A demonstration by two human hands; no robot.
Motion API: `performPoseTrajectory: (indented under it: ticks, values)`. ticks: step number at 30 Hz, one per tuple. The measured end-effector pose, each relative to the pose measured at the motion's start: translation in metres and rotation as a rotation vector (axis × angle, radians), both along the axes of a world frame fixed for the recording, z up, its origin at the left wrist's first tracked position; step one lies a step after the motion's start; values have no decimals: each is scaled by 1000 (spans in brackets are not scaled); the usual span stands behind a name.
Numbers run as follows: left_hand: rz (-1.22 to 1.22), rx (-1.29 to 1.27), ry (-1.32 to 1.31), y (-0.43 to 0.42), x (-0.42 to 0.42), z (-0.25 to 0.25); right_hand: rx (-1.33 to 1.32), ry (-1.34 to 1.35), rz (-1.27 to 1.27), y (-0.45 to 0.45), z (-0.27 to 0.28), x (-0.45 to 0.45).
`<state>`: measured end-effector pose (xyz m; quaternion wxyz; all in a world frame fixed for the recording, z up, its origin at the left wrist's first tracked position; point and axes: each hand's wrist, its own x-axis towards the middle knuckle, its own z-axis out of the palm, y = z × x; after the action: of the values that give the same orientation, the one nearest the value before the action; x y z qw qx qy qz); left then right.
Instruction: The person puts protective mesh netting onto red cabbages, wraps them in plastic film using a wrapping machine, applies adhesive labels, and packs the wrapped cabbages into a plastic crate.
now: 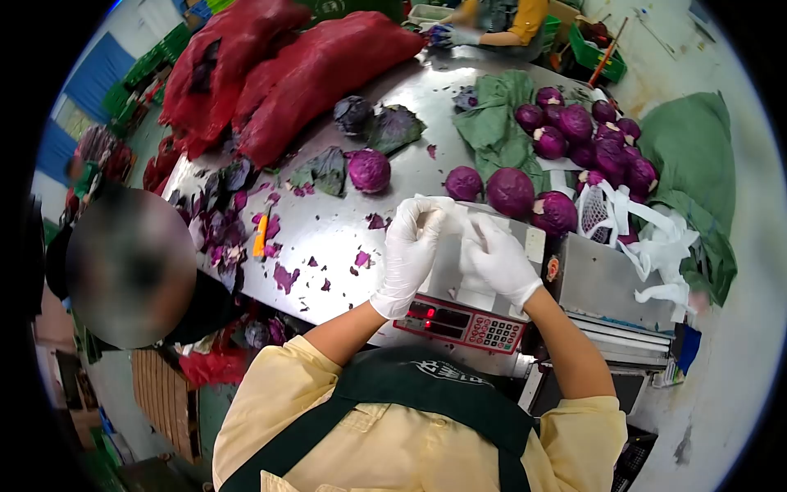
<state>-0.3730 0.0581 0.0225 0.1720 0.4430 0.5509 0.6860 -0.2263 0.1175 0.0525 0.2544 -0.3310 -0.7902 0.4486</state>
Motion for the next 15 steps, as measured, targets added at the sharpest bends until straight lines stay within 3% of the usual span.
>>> performPoseTrajectory:
  ticks: [2,4,5,7,9,11,12,15]
  values:
    - [-3,-96,-15,-15,-13,-8,45,-103,5,-5,-6,8]
    - [-93,-270,-114,-22,-21,-23,-394,-183,-92,-11,1,11]
    - [-182,-174,-244,-23,-18,-21,-394,-184,-81,-15,-4,11]
    - [-207,-73,-100,-31,-10,-13,-58,-352,-23,-24,-14,10]
    - [-240,-47,-103,-38,-7,-7,-214,-361,-50,-33,-10,6]
    - [-279,-350,-185,-40,-11,-11,-197,-234,-42,-35,-25,12]
    - [-217,-191,-243,-34,-10,-27,-330,-182,-79,-43,-14,9]
    - [-207,-249,-205,-34,-11,-44,-415,-182,-128,-58,-4,6]
